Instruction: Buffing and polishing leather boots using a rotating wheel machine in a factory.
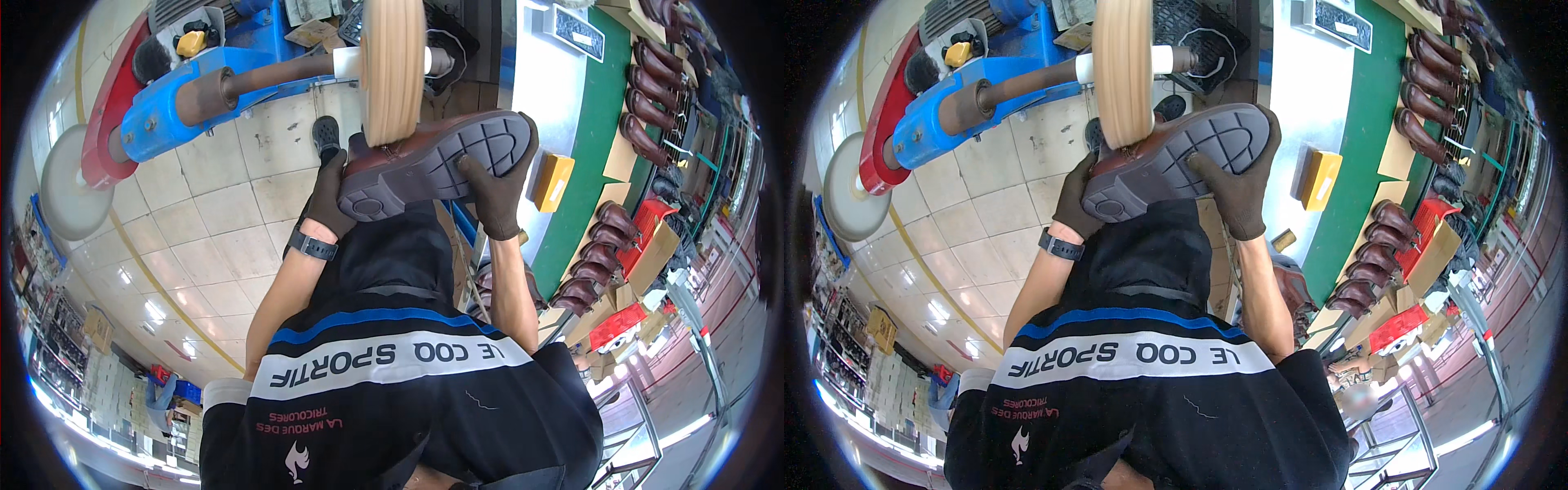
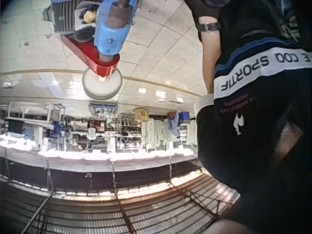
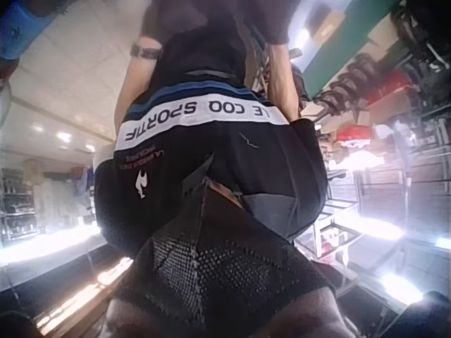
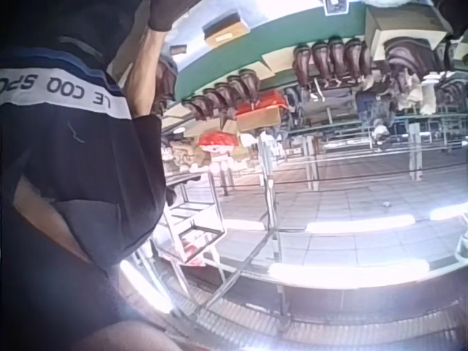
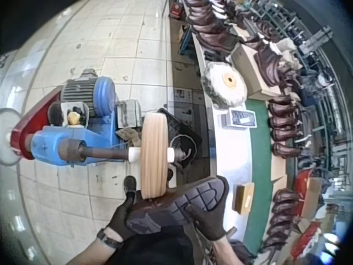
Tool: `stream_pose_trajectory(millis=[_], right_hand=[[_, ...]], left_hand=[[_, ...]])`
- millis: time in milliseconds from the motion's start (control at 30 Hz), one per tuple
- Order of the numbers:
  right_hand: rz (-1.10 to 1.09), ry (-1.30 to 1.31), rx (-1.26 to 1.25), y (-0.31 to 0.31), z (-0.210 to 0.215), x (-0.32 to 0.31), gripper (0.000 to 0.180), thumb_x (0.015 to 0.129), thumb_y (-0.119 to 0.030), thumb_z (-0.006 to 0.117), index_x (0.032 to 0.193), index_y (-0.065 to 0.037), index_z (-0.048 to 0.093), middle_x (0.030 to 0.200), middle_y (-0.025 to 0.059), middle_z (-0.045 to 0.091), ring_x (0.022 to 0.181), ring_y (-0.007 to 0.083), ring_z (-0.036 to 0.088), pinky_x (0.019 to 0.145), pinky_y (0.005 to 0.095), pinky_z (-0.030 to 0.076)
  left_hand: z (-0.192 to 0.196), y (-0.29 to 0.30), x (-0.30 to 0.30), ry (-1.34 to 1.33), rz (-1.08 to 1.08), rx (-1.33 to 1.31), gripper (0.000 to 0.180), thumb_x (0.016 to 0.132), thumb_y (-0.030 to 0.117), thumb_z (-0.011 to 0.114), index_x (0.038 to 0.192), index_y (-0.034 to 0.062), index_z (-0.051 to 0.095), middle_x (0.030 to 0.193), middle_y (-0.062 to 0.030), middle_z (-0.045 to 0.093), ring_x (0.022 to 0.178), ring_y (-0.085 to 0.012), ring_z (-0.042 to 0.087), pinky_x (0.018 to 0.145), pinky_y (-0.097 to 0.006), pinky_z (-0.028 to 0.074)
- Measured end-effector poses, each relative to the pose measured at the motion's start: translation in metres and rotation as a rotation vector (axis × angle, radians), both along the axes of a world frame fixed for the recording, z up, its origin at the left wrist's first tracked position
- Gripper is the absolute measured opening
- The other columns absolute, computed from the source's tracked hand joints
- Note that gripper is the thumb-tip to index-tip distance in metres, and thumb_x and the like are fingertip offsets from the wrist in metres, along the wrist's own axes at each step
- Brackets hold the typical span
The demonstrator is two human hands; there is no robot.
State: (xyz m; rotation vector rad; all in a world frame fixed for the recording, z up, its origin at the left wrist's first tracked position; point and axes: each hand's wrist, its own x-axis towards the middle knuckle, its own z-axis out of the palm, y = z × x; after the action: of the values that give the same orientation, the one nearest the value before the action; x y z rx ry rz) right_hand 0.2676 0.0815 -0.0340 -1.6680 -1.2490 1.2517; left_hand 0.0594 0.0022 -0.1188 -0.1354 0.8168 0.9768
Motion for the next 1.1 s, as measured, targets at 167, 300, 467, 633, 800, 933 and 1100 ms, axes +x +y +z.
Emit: stream_pose_trajectory(millis=[167,300,467,633,800,933,1100], right_hand=[[-0.236,0.033,-0.014,-0.016,0.029,0.010,0.091,0.053,-0.012,0.077,0.129,-0.006,0.026,0.115,0.0112,0.037,0.106,0.0217,0.042,0.093,0.0358,0.036],[-0.010,-0.090,-0.143,-0.042,0.079,0.052,0.090,0.050,-0.006,0.080,0.124,-0.006,0.030,0.101,0.0089,0.049,0.094,0.0193,0.053,0.080,0.0298,0.047],[0.250,-0.049,-0.502,-0.029,0.041,0.038,0.070,0.050,-0.013,0.085,0.110,-0.002,0.050,0.096,0.0108,0.058,0.082,0.0133,0.059,0.068,0.0278,0.052],[0.312,-0.164,-0.329,0.015,0.016,0.004,0.053,0.058,-0.024,0.082,0.099,0.000,0.058,0.078,0.0085,0.062,0.058,0.0099,0.059,0.047,0.0216,0.049],[0.305,-0.262,-0.229,-0.007,0.055,0.028,0.058,0.051,-0.017,0.080,0.101,0.001,0.058,0.089,0.0086,0.064,0.082,0.0144,0.060,0.074,0.0276,0.049],[0.129,-0.136,-0.244,-0.031,0.065,0.041,0.054,0.055,-0.020,0.083,0.098,0.000,0.059,0.085,0.0093,0.064,0.077,0.0137,0.061,0.070,0.0267,0.050],[0.124,-0.165,-0.357,-0.005,0.013,0.032,0.047,0.061,-0.021,0.080,0.098,0.000,0.059,0.083,0.0093,0.063,0.070,0.0134,0.061,0.062,0.0253,0.051]], left_hand=[[0.021,0.008,-0.004,0.019,0.015,0.025,0.036,0.095,0.028,0.039,0.117,0.0015,0.047,0.114,-0.0128,0.055,0.103,-0.0201,0.055,0.089,-0.031,0.046],[0.049,0.005,0.004,-0.175,0.080,-0.265,0.038,0.094,0.030,0.043,0.123,0.0065,0.047,0.119,-0.0093,0.055,0.104,-0.0198,0.055,0.091,-0.034,0.044],[-0.004,-0.016,-0.015,-0.171,-0.016,-0.396,0.041,0.093,0.034,0.045,0.120,0.0030,0.049,0.116,-0.0115,0.056,0.105,-0.0224,0.055,0.093,-0.036,0.043],[-0.022,0.018,-0.048,-0.311,-0.058,-0.446,0.045,0.092,0.035,0.044,0.121,0.0012,0.048,0.115,-0.0145,0.058,0.105,-0.0259,0.056,0.094,-0.038,0.042],[0.027,0.028,-0.031,-0.138,0.005,-0.323,0.046,0.092,0.035,0.044,0.121,-0.0005,0.047,0.115,-0.0150,0.058,0.105,-0.0249,0.055,0.093,-0.037,0.043],[0.020,0.020,-0.017,-0.211,-0.012,-0.287,0.047,0.091,0.037,0.045,0.117,-0.0027,0.050,0.114,-0.0150,0.058,0.105,-0.0230,0.055,0.093,-0.036,0.043],[-0.036,0.032,-0.028,-0.566,-0.068,-0.341,0.048,0.089,0.042,0.044,0.112,0.0010,0.055,0.112,-0.0143,0.060,0.102,-0.0234,0.057,0.093,-0.039,0.043]])
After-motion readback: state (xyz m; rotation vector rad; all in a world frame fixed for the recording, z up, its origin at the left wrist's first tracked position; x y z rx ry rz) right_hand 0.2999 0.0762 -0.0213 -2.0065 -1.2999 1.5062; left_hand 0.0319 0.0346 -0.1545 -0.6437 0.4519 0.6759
